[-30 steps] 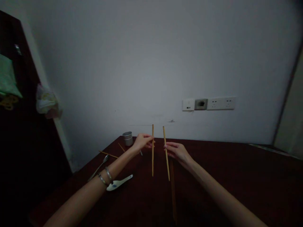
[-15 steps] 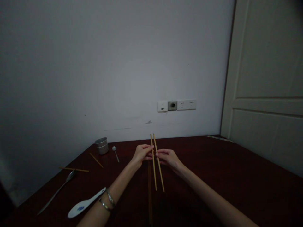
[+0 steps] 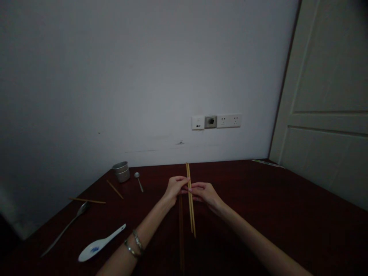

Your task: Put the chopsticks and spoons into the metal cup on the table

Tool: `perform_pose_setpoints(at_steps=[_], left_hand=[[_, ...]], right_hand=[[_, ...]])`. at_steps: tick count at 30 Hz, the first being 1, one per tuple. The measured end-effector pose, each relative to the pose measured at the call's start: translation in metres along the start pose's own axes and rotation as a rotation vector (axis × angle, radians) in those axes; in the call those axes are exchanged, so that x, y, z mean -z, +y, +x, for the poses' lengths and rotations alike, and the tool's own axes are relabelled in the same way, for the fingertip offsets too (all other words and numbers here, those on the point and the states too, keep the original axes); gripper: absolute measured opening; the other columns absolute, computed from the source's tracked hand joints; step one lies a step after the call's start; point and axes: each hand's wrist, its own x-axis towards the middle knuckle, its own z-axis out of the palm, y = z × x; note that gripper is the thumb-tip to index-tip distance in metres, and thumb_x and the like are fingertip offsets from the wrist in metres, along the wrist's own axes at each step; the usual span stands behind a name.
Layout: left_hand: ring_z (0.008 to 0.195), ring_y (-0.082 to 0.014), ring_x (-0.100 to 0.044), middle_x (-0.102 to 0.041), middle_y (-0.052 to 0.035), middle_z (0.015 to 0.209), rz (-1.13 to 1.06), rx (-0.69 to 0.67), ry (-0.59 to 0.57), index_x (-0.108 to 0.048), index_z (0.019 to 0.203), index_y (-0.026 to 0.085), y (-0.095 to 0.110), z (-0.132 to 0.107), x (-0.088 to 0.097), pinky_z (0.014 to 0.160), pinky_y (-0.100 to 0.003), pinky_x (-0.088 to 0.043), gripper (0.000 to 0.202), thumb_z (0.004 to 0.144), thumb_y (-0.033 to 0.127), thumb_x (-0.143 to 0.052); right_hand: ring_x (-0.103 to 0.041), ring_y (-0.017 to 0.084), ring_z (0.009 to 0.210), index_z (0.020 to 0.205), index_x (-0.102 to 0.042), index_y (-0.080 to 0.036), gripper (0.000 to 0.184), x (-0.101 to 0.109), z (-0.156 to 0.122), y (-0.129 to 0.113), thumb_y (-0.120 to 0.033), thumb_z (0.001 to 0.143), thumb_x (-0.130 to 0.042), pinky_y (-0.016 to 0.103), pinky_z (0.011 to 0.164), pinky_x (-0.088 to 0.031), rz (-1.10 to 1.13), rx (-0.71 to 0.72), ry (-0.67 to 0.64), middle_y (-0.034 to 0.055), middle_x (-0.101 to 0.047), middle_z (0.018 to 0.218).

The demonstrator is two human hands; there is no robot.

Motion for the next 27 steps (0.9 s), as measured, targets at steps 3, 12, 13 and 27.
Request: perform_pose_setpoints(at_steps=[3,12,13,27], left_hand=[[0.048,-0.009,-0.054,-0.06,-0.0036,0.058,-0.003,0.007,0.0,-0.06,0.07,0.01,-0.003,-0.001,-0.001,0.048,-0.022,-0.047,0.026,0.06,0.033,-0.069],[0.036,-0.0043,-0.039,-0.049,0.0023,0.044,0.132,-0.018,-0.072,-0.061,0.067,0.01,-0.013,0.01,0.008,0.033,-0.016,-0.027,0.026,0.063,0.036,-0.064],[0.034,-0.0038,-0.036,-0.046,0.0033,0.042,0.152,-0.019,-0.078,-0.061,0.065,0.01,-0.013,0.01,0.009,0.032,-0.016,-0.024,0.026,0.063,0.036,-0.063],[0.034,-0.0021,-0.028,-0.041,0.0055,0.042,0.135,-0.001,-0.101,-0.057,0.059,0.012,-0.011,0.007,0.014,0.034,-0.018,-0.015,0.023,0.061,0.034,-0.063]], right_hand=[[-0.059,0.009,0.053,0.071,-0.06,-0.012,0.026,0.001,0.0,0.0,-0.023,0.052,-0.074,0.021,0.055,-0.049,-0.012,-0.017,0.015,0.0019,-0.064,0.063],[-0.058,0.007,0.053,0.068,-0.062,-0.01,0.023,-0.001,-0.003,-0.004,-0.02,0.052,-0.075,0.019,0.055,-0.049,-0.049,-0.055,0.005,0.0018,-0.063,0.061],[-0.057,0.007,0.052,0.068,-0.062,-0.01,0.023,-0.001,-0.003,-0.003,-0.02,0.052,-0.075,0.019,0.055,-0.049,-0.054,-0.061,-0.001,0.0016,-0.063,0.061],[-0.06,0.009,0.055,0.071,-0.062,-0.01,0.023,-0.001,-0.003,0.002,-0.02,0.054,-0.074,0.021,0.058,-0.051,-0.028,-0.057,-0.02,0.0029,-0.064,0.063]])
